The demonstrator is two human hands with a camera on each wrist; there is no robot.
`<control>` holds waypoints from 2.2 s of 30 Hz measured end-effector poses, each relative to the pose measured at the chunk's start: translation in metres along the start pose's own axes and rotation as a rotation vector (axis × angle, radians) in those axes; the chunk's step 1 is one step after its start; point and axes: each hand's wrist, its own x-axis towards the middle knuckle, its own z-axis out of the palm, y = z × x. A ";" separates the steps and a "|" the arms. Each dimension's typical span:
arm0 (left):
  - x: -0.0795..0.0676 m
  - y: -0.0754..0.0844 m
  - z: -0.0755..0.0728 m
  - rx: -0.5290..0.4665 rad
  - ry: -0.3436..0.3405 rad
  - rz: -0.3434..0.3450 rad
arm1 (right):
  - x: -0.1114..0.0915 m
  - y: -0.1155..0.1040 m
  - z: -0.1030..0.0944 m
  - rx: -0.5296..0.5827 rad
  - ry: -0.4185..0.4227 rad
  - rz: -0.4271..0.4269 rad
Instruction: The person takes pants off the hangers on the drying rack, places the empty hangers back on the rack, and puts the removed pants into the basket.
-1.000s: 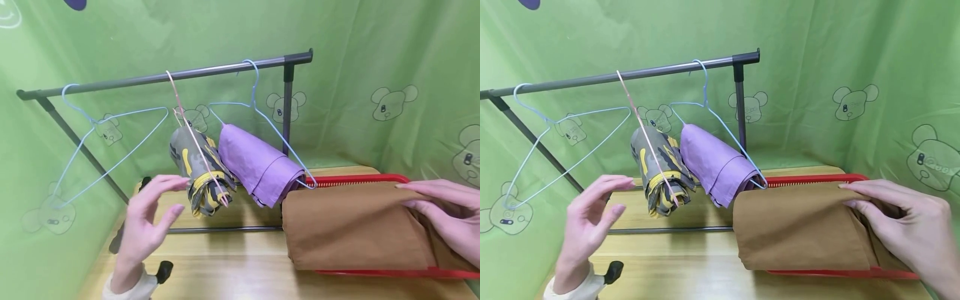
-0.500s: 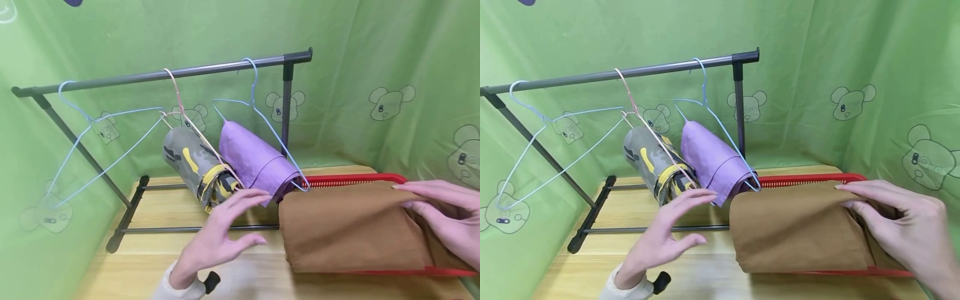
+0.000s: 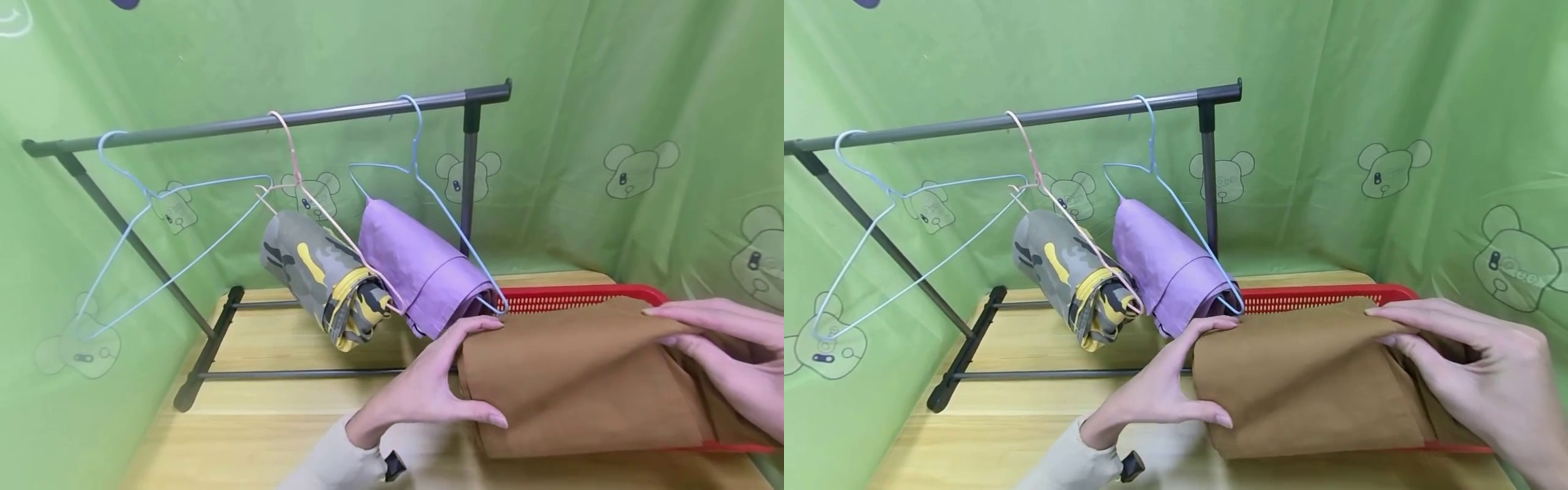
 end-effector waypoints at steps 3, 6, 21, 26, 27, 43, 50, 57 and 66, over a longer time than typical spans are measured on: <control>0.002 -0.010 0.007 -0.115 -0.008 -0.040 | 0.001 -0.001 0.002 0.009 0.002 -0.001; 0.003 -0.015 0.013 -0.159 -0.003 -0.080 | 0.002 0.000 0.002 0.009 0.006 0.005; 0.012 -0.027 0.032 -0.238 0.198 -0.163 | 0.000 0.007 -0.009 0.027 -0.016 0.064; 0.019 -0.030 0.039 -0.286 0.215 -0.159 | -0.001 0.011 -0.023 -0.134 0.007 0.150; 0.021 -0.031 0.041 -0.288 0.216 -0.153 | -0.001 0.013 -0.028 -0.137 0.005 0.169; 0.056 -0.028 0.062 -0.042 0.224 -0.067 | 0.007 0.030 -0.077 -0.820 -0.457 0.349; 0.067 -0.029 0.062 0.017 0.233 -0.114 | 0.014 0.040 -0.089 -0.924 -0.432 0.385; 0.074 -0.034 0.067 0.240 0.238 -0.167 | 0.015 0.051 -0.093 -0.977 -0.434 0.325; 0.079 -0.045 0.068 0.398 0.119 -0.293 | 0.007 0.076 -0.101 -1.011 -0.572 0.252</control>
